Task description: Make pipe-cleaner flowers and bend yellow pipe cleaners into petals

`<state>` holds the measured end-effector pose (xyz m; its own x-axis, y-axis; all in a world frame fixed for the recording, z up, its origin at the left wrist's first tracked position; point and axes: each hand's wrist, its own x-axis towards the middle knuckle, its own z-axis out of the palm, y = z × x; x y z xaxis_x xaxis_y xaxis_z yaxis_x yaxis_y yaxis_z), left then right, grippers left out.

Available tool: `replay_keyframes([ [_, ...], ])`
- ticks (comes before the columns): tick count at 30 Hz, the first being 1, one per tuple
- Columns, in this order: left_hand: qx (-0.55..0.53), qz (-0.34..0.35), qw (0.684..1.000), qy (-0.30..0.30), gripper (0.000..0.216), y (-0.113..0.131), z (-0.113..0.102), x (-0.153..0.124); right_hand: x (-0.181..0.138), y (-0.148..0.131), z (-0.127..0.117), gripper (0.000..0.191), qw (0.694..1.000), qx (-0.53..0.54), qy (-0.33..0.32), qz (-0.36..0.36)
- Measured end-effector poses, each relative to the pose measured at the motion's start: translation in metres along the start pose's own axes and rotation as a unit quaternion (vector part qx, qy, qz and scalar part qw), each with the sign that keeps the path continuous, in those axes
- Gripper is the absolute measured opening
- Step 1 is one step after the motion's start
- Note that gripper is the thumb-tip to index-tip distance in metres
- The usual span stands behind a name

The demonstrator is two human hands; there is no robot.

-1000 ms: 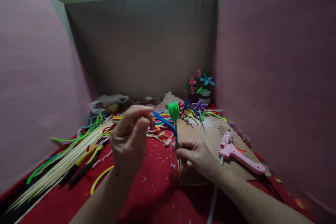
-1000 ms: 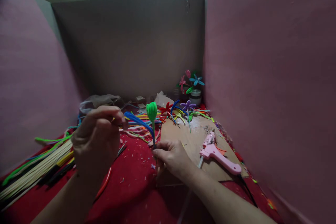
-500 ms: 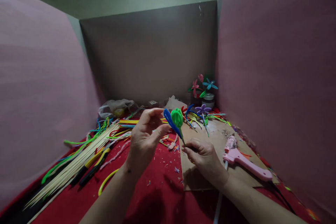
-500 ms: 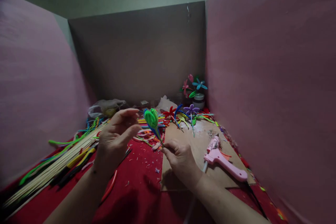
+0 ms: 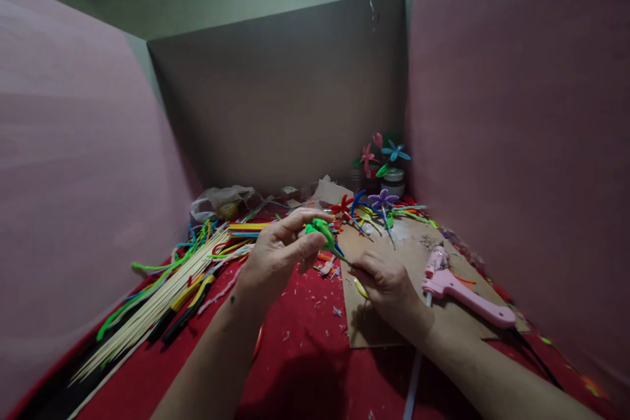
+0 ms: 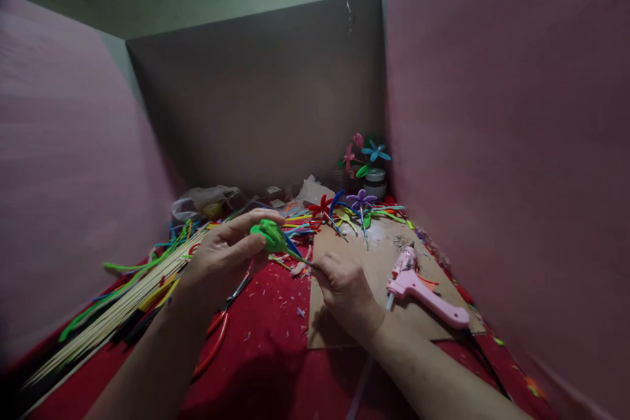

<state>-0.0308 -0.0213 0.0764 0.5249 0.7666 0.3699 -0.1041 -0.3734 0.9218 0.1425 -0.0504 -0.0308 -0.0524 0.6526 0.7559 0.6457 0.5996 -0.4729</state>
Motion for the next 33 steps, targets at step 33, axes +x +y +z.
replay_keyframes([
  [33,0.066,-0.015,0.997,0.028,0.024,-0.002,0.004,0.002,0.000,-0.006,-0.003,0.014,0.999,-0.025,-0.031,-0.003],
])
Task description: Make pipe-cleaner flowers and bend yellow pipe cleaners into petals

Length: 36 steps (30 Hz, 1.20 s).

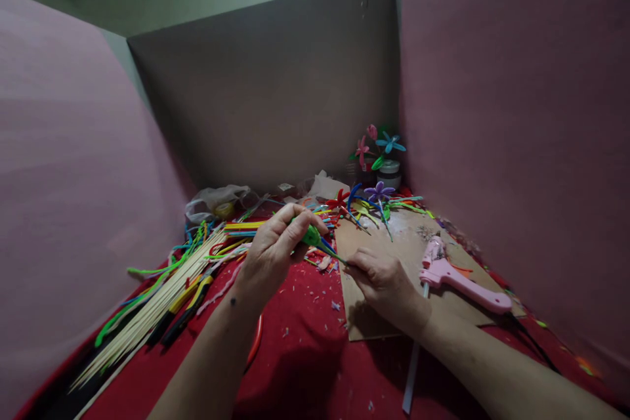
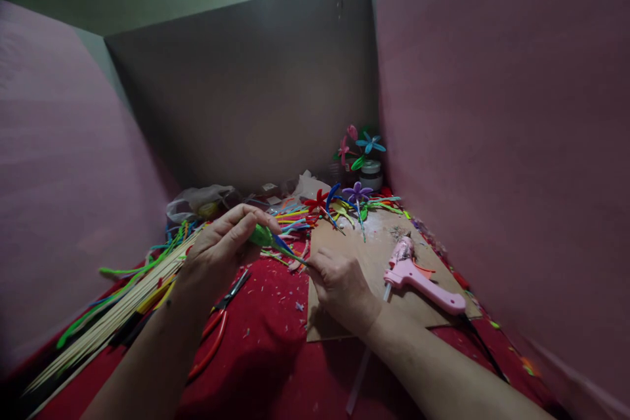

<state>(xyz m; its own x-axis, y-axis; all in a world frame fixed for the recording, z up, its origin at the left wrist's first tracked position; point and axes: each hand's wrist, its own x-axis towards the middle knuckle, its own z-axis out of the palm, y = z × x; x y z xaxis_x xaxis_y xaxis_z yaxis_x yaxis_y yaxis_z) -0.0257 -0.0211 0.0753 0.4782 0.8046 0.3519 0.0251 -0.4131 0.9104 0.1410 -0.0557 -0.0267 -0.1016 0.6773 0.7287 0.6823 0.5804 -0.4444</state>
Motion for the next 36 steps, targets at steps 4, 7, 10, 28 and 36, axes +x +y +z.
replay_keyframes([
  [4,0.002,0.024,1.000,0.012,0.030,0.001,-0.002,0.001,-0.001,0.004,0.002,0.016,1.000,-0.021,-0.008,0.017],
  [7,-0.001,0.029,0.998,0.054,0.036,-0.002,-0.006,0.003,-0.002,0.006,0.002,0.017,0.999,-0.025,-0.005,0.022],
  [10,-0.023,0.040,0.992,0.117,0.034,-0.008,-0.010,0.005,-0.002,0.005,0.001,0.016,0.999,-0.028,0.008,0.014],
  [28,0.117,0.112,0.974,0.159,0.008,-0.011,-0.005,-0.009,-0.002,0.007,0.002,0.018,0.998,-0.060,0.018,-0.007],
  [36,0.099,0.105,0.980,0.140,0.006,-0.012,-0.009,-0.011,-0.003,0.009,0.003,0.016,0.997,-0.079,0.010,-0.008],
])
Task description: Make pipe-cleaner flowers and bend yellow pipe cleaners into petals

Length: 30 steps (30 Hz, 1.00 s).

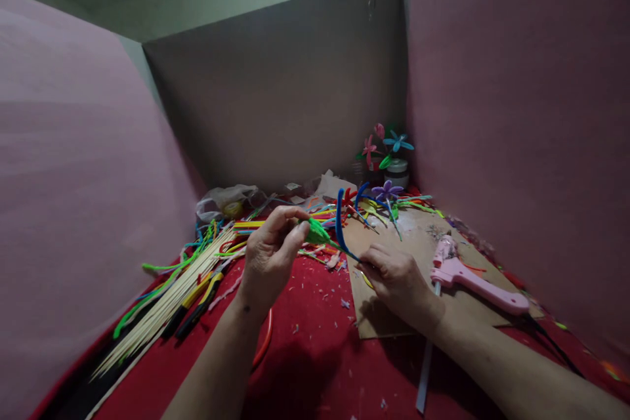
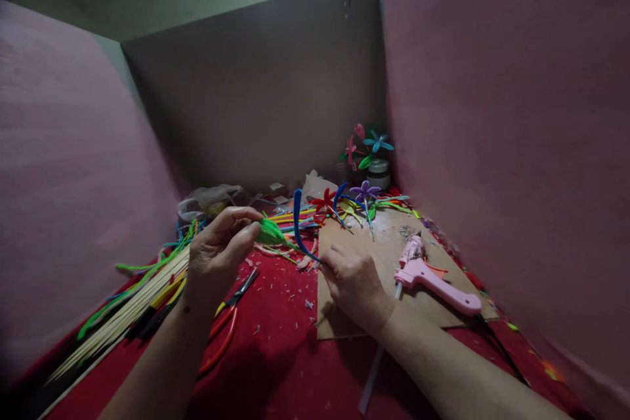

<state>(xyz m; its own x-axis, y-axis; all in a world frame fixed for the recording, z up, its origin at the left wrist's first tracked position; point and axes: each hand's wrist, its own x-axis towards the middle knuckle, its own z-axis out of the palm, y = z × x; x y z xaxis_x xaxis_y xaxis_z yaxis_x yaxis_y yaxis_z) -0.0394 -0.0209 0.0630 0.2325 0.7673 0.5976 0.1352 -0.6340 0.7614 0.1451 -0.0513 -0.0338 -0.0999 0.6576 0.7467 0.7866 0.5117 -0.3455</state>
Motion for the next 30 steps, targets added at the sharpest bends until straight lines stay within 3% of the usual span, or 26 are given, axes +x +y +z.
replay_keyframes([
  [5,-0.035,-0.038,0.999,0.002,0.012,0.001,0.001,0.000,-0.001,0.001,0.000,0.017,1.000,-0.001,0.001,0.004],
  [20,-0.051,-0.052,0.997,-0.007,0.014,-0.008,0.000,0.002,-0.001,-0.001,0.000,0.017,1.000,0.016,-0.005,0.021],
  [24,-0.117,-0.068,0.991,0.019,0.022,-0.011,-0.002,0.006,0.003,-0.004,-0.002,0.015,0.993,0.087,0.015,0.079],
  [27,-0.159,-0.129,0.978,0.039,0.023,-0.020,0.002,0.010,0.010,-0.005,-0.005,0.013,0.955,0.211,0.039,0.207],
  [30,-0.139,-0.194,0.971,-0.032,0.025,-0.029,0.016,0.008,0.017,-0.004,-0.008,0.019,0.869,0.362,0.037,0.335],
])
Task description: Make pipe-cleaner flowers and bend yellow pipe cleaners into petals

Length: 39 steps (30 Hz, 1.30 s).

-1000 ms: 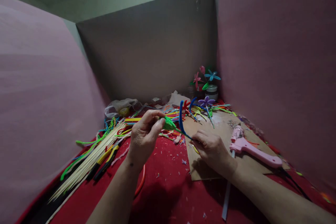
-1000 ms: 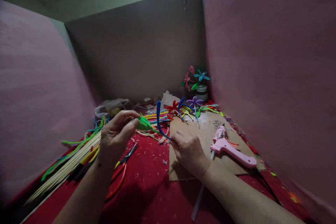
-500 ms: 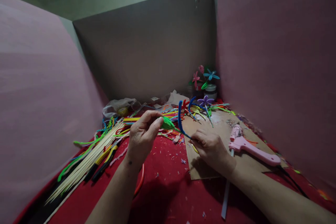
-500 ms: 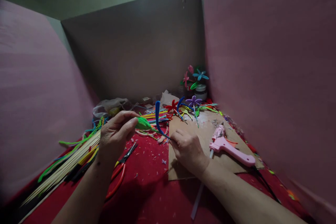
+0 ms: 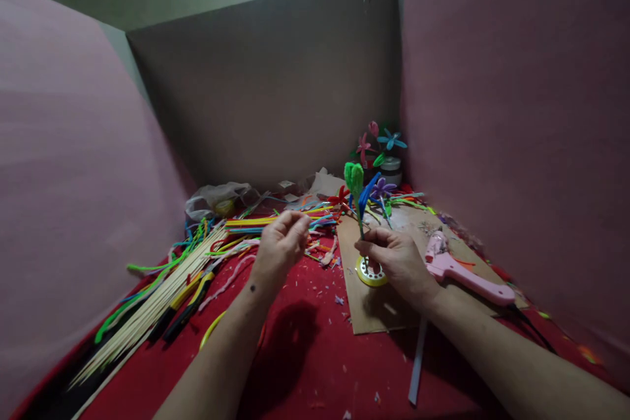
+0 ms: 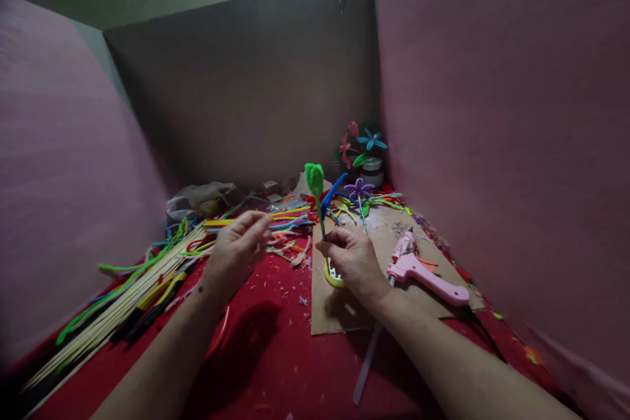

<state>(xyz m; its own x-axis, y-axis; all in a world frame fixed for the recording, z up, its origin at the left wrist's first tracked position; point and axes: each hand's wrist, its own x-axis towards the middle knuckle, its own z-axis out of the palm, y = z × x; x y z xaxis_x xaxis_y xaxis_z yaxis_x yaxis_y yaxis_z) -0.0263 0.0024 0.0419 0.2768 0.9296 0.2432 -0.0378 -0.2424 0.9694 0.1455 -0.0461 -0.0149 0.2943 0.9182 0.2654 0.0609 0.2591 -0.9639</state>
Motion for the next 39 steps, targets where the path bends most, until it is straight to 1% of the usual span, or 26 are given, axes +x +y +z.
replay_keyframes([
  [2,0.036,-0.032,0.996,-0.069,0.027,-0.011,0.012,-0.002,0.003,-0.001,0.000,0.026,0.995,0.082,-0.011,0.053],
  [4,0.062,-0.057,0.988,-0.130,0.028,-0.022,0.025,-0.008,0.004,0.002,0.000,0.030,0.989,0.128,-0.017,0.071],
  [5,0.065,-0.072,0.984,-0.153,0.029,-0.027,0.030,-0.010,0.005,0.004,0.000,0.031,0.987,0.142,-0.018,0.076],
  [7,0.057,-0.087,0.979,-0.175,0.029,-0.037,0.039,-0.015,0.004,0.008,0.002,0.033,0.983,0.160,-0.022,0.087],
  [11,0.056,-0.094,0.981,-0.163,0.020,-0.047,0.045,-0.019,0.001,0.010,0.006,0.033,0.982,0.165,-0.029,0.089],
  [14,0.064,-0.077,0.982,-0.161,0.013,-0.046,0.046,-0.021,0.000,0.008,0.009,0.033,0.982,0.170,-0.030,0.081],
  [16,0.069,-0.062,0.982,-0.164,0.010,-0.045,0.045,-0.022,0.000,0.007,0.008,0.033,0.979,0.178,-0.037,0.090],
  [19,0.072,-0.048,0.982,-0.167,0.010,-0.046,0.044,-0.024,0.001,0.007,0.005,0.030,0.975,0.186,-0.064,0.099],
  [22,0.076,-0.046,0.981,-0.173,0.011,-0.049,0.043,-0.023,0.003,0.008,0.001,0.023,0.973,0.185,-0.103,0.088],
  [24,0.074,-0.047,0.981,-0.174,0.012,-0.050,0.042,-0.022,0.004,0.009,0.000,0.022,0.970,0.194,-0.115,0.090],
  [29,0.058,-0.057,0.981,-0.176,0.016,-0.047,0.042,-0.021,0.007,0.013,0.000,0.032,0.958,0.239,-0.103,0.120],
  [35,0.063,-0.055,0.981,-0.178,0.018,-0.048,0.043,-0.021,0.004,0.010,0.002,0.031,0.968,0.205,-0.108,0.092],
  [39,0.077,-0.060,0.981,-0.167,0.012,-0.051,0.044,-0.020,0.001,0.002,0.004,0.035,0.971,0.201,-0.087,0.096],
])
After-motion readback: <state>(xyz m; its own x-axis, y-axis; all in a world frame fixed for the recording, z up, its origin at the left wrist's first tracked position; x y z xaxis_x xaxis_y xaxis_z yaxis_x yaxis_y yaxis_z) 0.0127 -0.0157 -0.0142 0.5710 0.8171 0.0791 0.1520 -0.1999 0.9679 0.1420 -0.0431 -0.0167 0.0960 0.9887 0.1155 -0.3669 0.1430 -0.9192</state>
